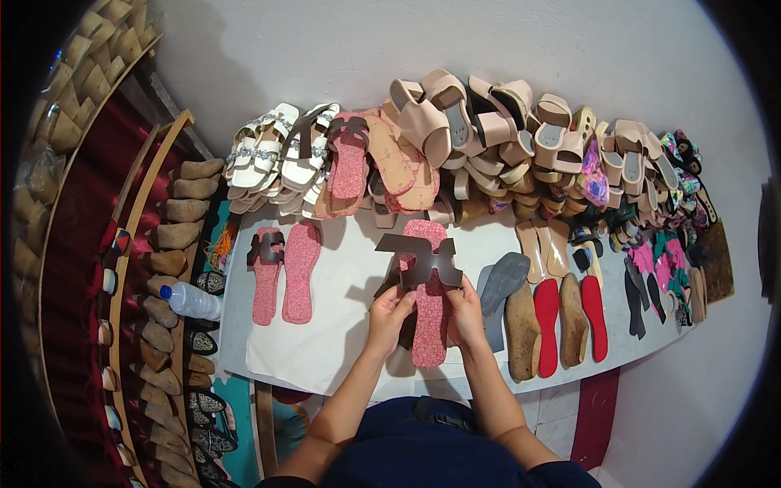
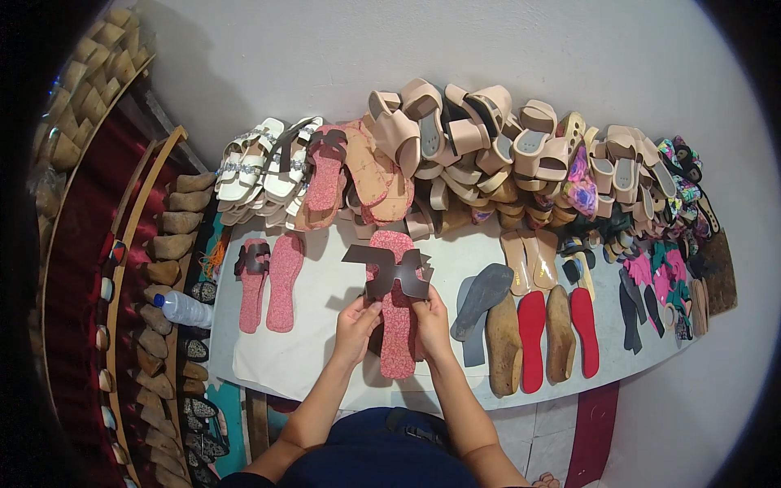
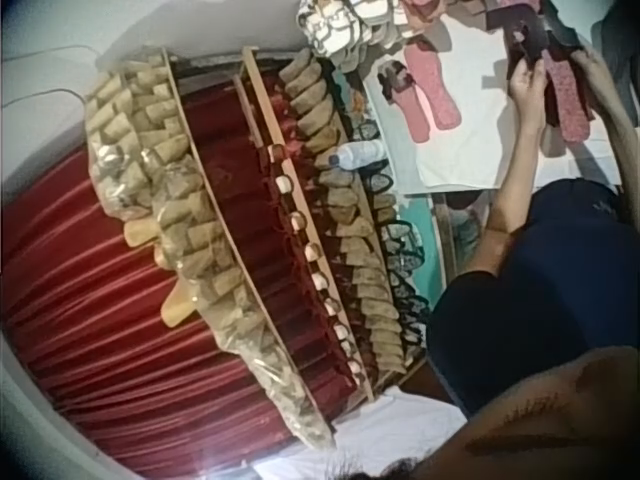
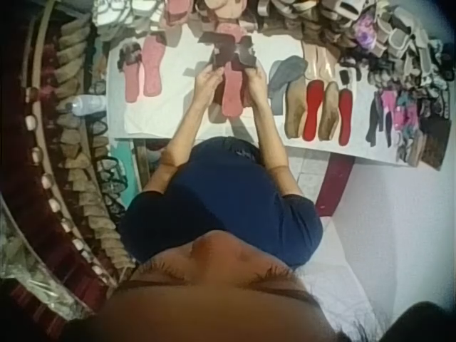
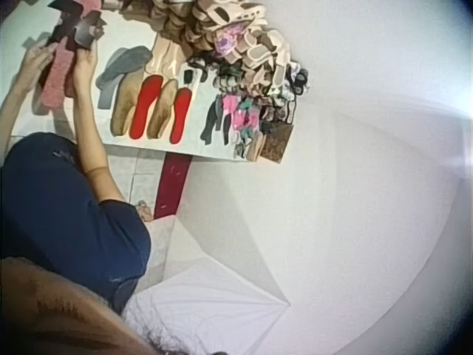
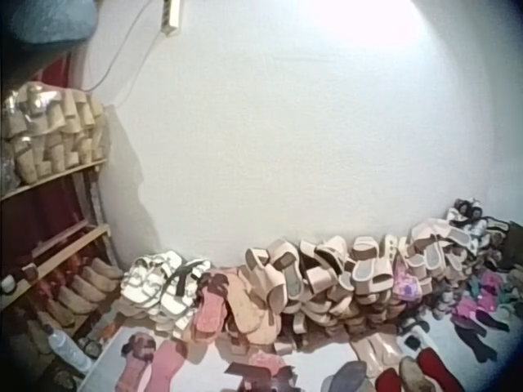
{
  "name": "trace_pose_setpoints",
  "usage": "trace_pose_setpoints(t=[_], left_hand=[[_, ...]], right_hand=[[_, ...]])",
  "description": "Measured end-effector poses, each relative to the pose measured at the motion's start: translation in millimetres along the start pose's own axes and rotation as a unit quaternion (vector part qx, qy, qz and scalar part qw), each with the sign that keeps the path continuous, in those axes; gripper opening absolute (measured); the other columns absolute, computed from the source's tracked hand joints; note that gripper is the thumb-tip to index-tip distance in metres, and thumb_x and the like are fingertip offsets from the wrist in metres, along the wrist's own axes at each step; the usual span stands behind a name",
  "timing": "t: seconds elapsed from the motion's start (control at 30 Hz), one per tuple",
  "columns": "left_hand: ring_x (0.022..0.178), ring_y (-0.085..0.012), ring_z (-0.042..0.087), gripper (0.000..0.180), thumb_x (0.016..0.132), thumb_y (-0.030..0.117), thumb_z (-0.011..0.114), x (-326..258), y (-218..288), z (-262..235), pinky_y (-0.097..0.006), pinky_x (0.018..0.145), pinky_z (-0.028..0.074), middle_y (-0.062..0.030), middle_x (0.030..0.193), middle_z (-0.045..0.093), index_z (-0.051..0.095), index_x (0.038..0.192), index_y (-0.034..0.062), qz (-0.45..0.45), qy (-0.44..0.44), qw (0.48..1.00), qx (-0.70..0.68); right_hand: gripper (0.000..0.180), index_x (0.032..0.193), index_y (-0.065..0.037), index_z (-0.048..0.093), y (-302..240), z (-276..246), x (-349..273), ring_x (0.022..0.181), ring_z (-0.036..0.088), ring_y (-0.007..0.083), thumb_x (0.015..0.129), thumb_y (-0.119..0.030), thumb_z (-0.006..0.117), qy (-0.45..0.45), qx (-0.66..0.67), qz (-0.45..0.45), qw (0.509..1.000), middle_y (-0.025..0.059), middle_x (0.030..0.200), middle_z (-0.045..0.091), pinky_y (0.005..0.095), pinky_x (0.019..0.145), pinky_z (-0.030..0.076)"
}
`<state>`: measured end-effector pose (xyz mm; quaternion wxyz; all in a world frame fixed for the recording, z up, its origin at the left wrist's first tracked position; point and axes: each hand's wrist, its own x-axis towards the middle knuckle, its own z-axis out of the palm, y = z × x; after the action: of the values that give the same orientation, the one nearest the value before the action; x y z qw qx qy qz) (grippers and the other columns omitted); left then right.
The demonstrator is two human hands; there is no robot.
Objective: The recorder is assembling sandals by placing brown straps onto pink insoles.
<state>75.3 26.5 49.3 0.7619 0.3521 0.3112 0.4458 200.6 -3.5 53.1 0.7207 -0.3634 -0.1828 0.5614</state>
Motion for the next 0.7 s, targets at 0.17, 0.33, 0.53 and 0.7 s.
trace_pose_setpoints(t=[0.17,0.33,0.53,0.7], left_hand=[[0.088,-0.0112,0.052,0.021,0.085,0.007,0.042,1.9,-7.7,0.2,-0.026,0.078,0.041,-0.0057,0.099,0.054,0.049,0.103,-0.0011,0.001,0.024,0.999,0.022],[0.089,-0.0111,0.051,0.019,0.085,0.005,0.042,2.3,-12.7,7.2,-0.025,0.08,0.04,-0.0049,0.099,0.053,0.049,0.102,0.0,0.053,0.045,0.997,0.021],[0.092,-0.0112,0.049,0.021,0.083,0.004,0.043,6.2,-16.2,5.7,-0.026,0.084,0.037,-0.0043,0.098,0.053,0.047,0.104,0.0006,0.022,0.043,0.998,0.041],[0.096,-0.012,0.045,0.024,0.082,0.004,0.045,9.6,-15.9,1.9,-0.027,0.087,0.034,-0.0045,0.103,0.049,0.046,0.106,0.0008,0.023,0.078,0.996,0.032]], right_hand=[[0.025,0.108,0.0,0.044,0.8,-0.6,1.1,0.094,0.051,0.0154,0.083,-0.004,0.044,-0.008,0.003,-0.007,1.0,0.0076,0.103,0.052,0.0283,0.084,0.039],[0.027,0.11,0.0,0.043,7.8,1.4,1.4,0.095,0.049,0.0141,0.084,-0.006,0.045,0.0,-0.044,-0.029,0.999,0.007,0.104,0.051,0.0276,0.084,0.038],[0.035,0.118,-0.002,0.035,13.9,-2.4,2.7,0.101,0.044,0.0134,0.085,-0.009,0.045,0.014,-0.096,-0.065,0.993,0.0064,0.109,0.046,0.0271,0.087,0.035],[0.038,0.12,-0.003,0.032,9.5,0.7,1.1,0.101,0.044,0.0134,0.085,-0.01,0.046,-0.011,-0.057,-0.06,0.996,0.006,0.11,0.046,0.027,0.087,0.035]])
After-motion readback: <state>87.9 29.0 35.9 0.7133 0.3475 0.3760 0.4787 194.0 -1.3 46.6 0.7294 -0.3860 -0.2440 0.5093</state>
